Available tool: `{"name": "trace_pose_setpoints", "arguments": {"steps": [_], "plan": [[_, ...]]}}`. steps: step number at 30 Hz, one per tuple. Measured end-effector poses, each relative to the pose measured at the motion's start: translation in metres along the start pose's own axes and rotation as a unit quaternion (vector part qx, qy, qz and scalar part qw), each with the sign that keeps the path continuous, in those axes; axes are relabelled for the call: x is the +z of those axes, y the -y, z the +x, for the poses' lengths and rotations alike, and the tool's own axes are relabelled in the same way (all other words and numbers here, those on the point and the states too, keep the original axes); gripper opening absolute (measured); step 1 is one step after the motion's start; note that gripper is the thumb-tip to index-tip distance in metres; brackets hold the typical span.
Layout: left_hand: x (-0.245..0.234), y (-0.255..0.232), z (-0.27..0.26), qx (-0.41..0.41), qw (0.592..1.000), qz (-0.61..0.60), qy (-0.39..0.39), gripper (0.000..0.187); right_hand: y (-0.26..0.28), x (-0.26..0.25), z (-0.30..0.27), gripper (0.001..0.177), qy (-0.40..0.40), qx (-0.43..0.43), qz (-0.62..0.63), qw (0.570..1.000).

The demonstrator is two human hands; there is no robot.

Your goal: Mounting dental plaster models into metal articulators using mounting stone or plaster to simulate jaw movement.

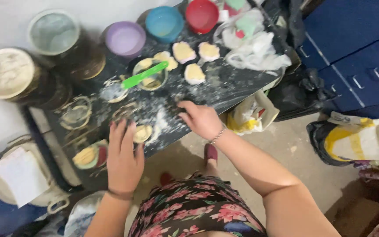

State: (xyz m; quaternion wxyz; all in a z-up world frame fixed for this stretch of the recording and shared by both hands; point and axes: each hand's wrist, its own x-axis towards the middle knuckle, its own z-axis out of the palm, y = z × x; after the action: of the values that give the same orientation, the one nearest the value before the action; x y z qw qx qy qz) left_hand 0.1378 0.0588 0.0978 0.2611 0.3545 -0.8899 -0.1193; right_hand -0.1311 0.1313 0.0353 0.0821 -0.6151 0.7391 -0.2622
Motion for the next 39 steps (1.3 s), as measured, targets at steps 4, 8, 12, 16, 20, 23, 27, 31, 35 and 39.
{"name": "trace_pose_setpoints", "arguments": {"steps": [4, 8, 12, 16, 20, 23, 27, 31, 35, 39], "plan": [[0.035, -0.033, 0.001, 0.046, 0.998, -0.041, 0.027, 0.046, -0.116, -0.047, -0.015, 0.026, 0.036, 0.067, -0.013, 0.997], [0.085, -0.066, 0.020, -0.031, 0.996, -0.066, 0.055, 0.047, -0.221, -0.109, -0.004, 0.016, -0.078, 0.125, 0.005, 0.989], [0.128, -0.106, 0.052, -0.052, 0.992, -0.088, 0.074, 0.048, -0.272, -0.180, 0.034, 0.005, -0.165, 0.142, 0.057, 0.974], [0.154, -0.138, 0.076, -0.086, 0.987, -0.097, 0.098, 0.048, -0.305, -0.215, 0.064, 0.008, -0.188, 0.159, 0.088, 0.965], [0.171, -0.151, 0.081, -0.113, 0.981, -0.091, 0.131, 0.050, -0.301, -0.227, 0.085, 0.018, -0.093, 0.187, 0.057, 0.976], [0.180, -0.155, 0.079, -0.127, 0.978, -0.093, 0.137, 0.048, -0.335, -0.195, 0.093, 0.052, 0.062, 0.155, -0.079, 0.983], [0.188, -0.158, 0.074, -0.117, 0.978, -0.098, 0.140, 0.046, -0.375, -0.157, 0.089, 0.048, 0.087, 0.108, -0.246, 0.959], [0.194, -0.164, 0.081, -0.121, 0.980, -0.102, 0.124, 0.041, -0.408, -0.185, 0.072, 0.035, 0.016, -0.025, -0.118, 0.993], [0.193, -0.185, 0.098, -0.161, 0.956, -0.225, 0.091, 0.038, -0.357, -0.212, 0.056, 0.024, -0.071, 0.107, 0.268, 0.955], [0.154, -0.200, 0.130, -0.198, 0.885, -0.413, 0.084, 0.111, -0.264, -0.144, 0.057, 0.027, -0.051, 0.070, 0.385, 0.919]]}}
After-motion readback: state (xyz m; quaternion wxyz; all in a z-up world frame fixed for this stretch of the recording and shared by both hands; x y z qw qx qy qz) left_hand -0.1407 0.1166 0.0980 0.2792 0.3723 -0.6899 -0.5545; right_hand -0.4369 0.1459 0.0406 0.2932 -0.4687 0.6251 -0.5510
